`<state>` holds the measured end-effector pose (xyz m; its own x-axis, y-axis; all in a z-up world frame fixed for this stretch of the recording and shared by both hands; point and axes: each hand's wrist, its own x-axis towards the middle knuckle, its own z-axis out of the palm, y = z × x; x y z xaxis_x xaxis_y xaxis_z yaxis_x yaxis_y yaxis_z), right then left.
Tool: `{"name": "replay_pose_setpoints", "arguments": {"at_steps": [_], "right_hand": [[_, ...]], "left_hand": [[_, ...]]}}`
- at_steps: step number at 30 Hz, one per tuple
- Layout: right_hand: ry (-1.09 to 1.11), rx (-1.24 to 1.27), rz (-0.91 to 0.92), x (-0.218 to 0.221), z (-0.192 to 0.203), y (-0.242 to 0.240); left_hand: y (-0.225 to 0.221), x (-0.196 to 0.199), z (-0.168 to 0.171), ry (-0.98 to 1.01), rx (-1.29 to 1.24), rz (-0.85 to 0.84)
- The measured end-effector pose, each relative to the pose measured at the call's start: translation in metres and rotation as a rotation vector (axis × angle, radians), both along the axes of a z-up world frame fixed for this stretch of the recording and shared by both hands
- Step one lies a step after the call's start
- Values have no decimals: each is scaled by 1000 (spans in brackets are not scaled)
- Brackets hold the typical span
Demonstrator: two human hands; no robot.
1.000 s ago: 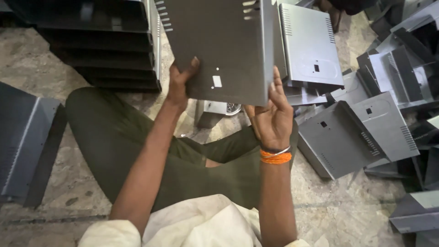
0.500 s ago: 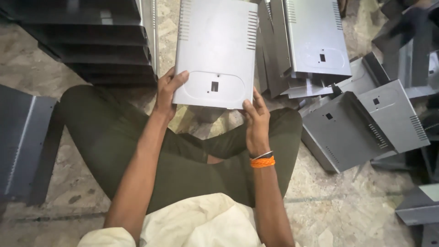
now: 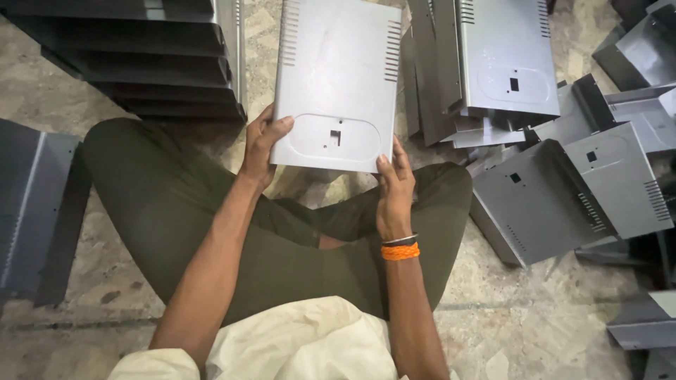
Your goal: The person assembles metal box enclosures by inserting metal pins and securing them with a hammer.
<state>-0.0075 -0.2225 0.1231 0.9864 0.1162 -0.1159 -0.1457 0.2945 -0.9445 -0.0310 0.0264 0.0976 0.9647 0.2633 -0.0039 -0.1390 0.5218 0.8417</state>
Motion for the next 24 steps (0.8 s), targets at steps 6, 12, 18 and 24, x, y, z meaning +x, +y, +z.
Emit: {"name": "replay_pose_setpoints", "arguments": {"at_steps": [6, 12, 18, 24], "right_hand": [[3, 19, -5, 5, -5, -3], [19, -1, -18, 3, 0, -1], [20, -76, -45, 5, -6, -4], [17, -89, -49, 5, -9, -6]], "left_hand": [[-3, 0, 0, -18, -12, -7], [-3, 1, 0, -6, 1, -4], [-5, 3, -7, 18, 33, 7], [-5, 2, -1, -3, 18, -5]]}}
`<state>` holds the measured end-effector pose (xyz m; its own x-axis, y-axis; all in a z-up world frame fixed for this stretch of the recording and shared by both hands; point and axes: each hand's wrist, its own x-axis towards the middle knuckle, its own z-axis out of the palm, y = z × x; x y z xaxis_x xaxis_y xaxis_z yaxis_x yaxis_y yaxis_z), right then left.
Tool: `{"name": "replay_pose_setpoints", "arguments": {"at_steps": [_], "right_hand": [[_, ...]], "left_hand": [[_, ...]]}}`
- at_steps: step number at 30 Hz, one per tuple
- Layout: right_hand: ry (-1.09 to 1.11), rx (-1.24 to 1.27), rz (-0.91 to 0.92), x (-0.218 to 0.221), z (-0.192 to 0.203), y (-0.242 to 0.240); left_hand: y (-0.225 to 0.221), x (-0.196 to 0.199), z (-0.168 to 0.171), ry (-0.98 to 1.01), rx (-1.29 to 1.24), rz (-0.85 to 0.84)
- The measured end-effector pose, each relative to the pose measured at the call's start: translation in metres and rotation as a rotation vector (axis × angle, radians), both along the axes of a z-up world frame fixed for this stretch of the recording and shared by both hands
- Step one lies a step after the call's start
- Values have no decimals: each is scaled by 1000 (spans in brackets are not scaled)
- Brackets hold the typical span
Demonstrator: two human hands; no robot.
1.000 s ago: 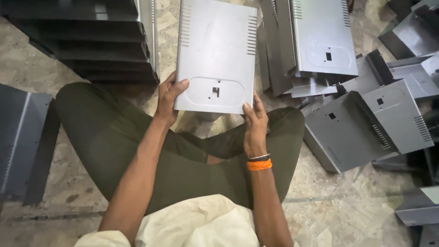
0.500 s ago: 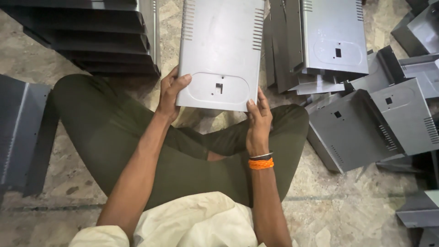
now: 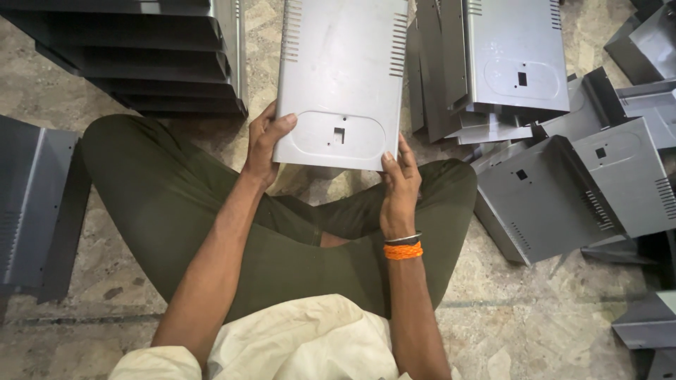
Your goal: The person assembles metal box enclosures by inserting metal pins and securing them with a hammer.
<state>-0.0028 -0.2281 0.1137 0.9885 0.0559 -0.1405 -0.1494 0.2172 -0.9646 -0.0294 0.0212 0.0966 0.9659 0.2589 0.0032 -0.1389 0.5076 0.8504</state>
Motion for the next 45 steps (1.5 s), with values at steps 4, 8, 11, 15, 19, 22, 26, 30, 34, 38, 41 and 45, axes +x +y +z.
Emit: {"name": "replay_pose_setpoints", "arguments": {"at_steps": [4, 8, 11, 15, 19, 22, 26, 30, 34, 38, 41, 45], "right_hand": [[-8, 38, 9, -1, 10, 4], [-8, 20, 17, -1, 12, 6], [-11, 41, 25, 1, 8, 5], [-11, 29, 23, 0, 5, 5], [-27, 29, 20, -2, 8, 6], [-11, 20, 18, -3, 11, 6], [-18, -23, 25, 1, 9, 6], [18, -1, 21, 4, 6, 6], [-35, 66, 57, 4, 3, 5], [-26, 30, 21, 2, 5, 5], [-28, 28, 19, 1, 9, 7], [-27, 29, 18, 0, 9, 8]], "left_hand": [[0, 0, -1, 5, 10, 1], [1, 2, -1, 13, 13, 9], [0, 1, 3, 2, -2, 5], [0, 2, 1, 5, -14, 14], [0, 2, 0, -2, -38, 10], [-1, 0, 1, -12, -72, 8], [-2, -1, 4, -1, -26, 39], [-4, -1, 4, 23, -24, 60], [-2, 1, 3, -4, -52, 40], [-2, 2, 3, 23, -29, 39], [-1, 3, 1, 34, -40, 41], [-1, 0, 6, 27, -45, 44]]}}
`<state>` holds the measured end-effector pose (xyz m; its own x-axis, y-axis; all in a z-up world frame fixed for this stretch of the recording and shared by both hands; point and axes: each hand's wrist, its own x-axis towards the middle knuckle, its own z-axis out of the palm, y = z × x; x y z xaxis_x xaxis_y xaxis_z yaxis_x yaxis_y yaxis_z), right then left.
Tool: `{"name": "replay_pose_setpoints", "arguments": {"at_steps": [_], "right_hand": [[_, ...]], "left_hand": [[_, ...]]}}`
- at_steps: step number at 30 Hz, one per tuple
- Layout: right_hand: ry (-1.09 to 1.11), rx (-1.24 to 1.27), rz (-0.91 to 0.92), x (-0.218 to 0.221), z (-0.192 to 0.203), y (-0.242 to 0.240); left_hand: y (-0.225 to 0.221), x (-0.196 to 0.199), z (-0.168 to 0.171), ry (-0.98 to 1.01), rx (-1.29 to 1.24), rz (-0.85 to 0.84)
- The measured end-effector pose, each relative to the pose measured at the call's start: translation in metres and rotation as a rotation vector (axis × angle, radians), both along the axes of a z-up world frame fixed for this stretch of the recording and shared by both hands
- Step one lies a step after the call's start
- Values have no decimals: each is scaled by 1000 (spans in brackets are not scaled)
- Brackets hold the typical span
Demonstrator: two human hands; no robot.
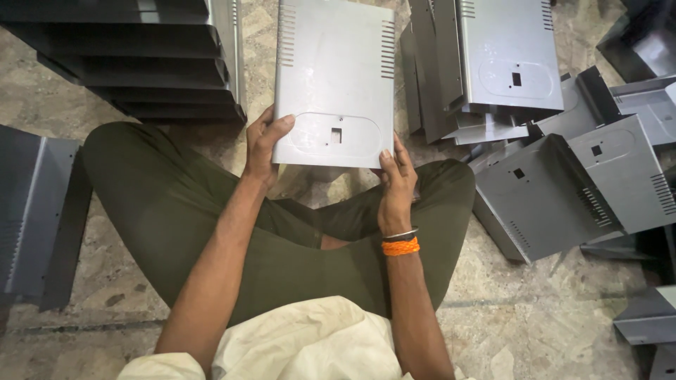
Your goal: The person assembles metal box enclosures by inserting metal pins and securing them with a hammer.
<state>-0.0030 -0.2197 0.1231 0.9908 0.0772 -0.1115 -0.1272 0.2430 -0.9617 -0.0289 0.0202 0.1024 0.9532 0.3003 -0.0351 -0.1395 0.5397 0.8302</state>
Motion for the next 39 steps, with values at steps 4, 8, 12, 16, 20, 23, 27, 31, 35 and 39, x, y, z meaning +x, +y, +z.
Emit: {"name": "replay_pose_setpoints", "arguments": {"at_steps": [4, 8, 12, 16, 20, 23, 27, 31, 35, 39], "right_hand": [[-6, 12, 0, 2, -2, -1], [6, -11, 0, 2, -1, 0], [8, -21, 0, 3, -3, -1], [-8, -21, -1, 1, -4, -1], [-28, -12, -4, -1, -1, 0], [-28, -44, -11, -3, 0, 0], [-6, -122, -39, 5, -14, -7], [-121, -241, -94, 30, -38, -26], [-298, -785, -107, 54, -45, -42], [-566, -1162, 45, 79, -83, -48]], "left_hand": [[-2, 1, -3, -10, -15, 16], [-2, 0, -1, 0, -14, 16], [-2, 1, -4, 8, -24, 27], [0, 2, -8, 28, -28, 11], [1, 2, -8, 39, 13, 12], [1, 3, -7, 34, 9, 7], [3, 5, -16, -9, -33, -10], [4, 4, -11, 20, -13, 7], [1, 1, -2, -3, -23, -15], [3, 3, -10, 5, 13, 13]]}}
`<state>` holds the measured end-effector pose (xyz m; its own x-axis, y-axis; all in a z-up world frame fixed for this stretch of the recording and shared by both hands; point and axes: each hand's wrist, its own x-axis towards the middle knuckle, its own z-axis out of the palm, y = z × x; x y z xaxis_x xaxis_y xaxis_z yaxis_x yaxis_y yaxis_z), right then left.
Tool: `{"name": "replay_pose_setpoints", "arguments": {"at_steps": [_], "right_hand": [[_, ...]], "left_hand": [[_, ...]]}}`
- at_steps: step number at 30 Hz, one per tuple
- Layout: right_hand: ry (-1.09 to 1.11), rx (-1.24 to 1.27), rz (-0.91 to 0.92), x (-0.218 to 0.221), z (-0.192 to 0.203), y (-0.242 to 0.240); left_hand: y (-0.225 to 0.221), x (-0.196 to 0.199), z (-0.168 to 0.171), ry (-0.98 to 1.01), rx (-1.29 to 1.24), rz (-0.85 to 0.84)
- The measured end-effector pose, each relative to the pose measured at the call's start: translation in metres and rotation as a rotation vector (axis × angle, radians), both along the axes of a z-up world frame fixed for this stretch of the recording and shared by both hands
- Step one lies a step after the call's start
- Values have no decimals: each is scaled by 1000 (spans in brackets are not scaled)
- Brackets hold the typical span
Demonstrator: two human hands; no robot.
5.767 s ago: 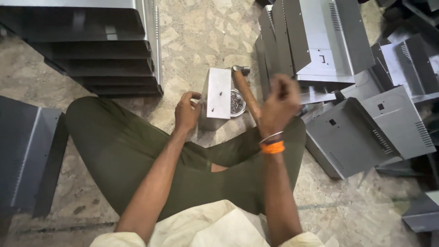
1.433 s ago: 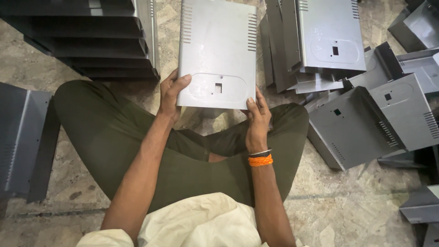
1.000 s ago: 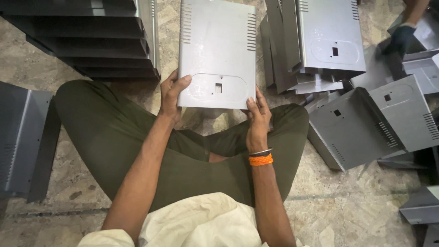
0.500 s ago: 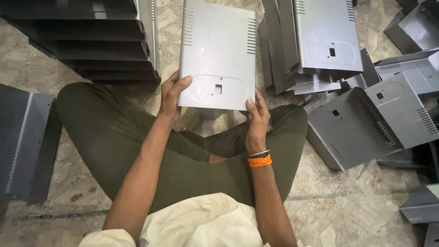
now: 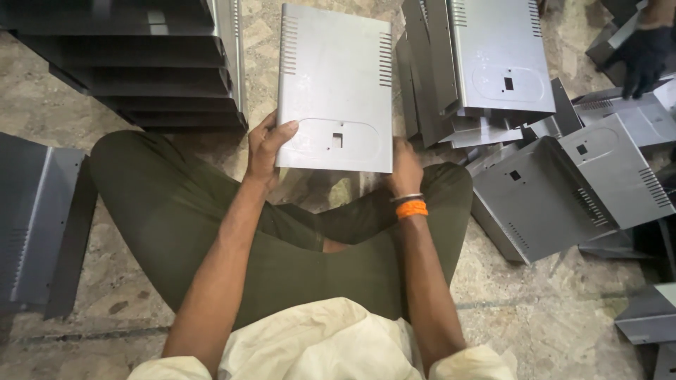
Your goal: The person assembles metal box enclosures by inserting metal pins and securing them with a hammer.
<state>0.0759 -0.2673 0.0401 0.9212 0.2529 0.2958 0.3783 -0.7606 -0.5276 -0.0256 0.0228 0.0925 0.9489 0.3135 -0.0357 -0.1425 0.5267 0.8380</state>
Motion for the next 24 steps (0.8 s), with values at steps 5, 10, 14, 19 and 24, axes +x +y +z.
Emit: {"name": "replay_pose_setpoints", "arguments": {"at_steps": [5, 10, 14, 19, 24], "right_hand": [[129, -111, -47, 43, -42, -8], [120, 103, 4, 60, -35, -20], [737, 455, -137, 40, 34, -11], [701, 654, -55, -13, 116, 4], [487, 733, -53, -76, 180, 12]], "left_hand": [[1, -1, 0, 13, -26, -5], [0, -1, 4, -3, -79, -27], [0, 0, 1, -9, -83, -34], [1, -1, 5, 9, -62, -41], [2, -1, 2, -21, -20, -12]]}}
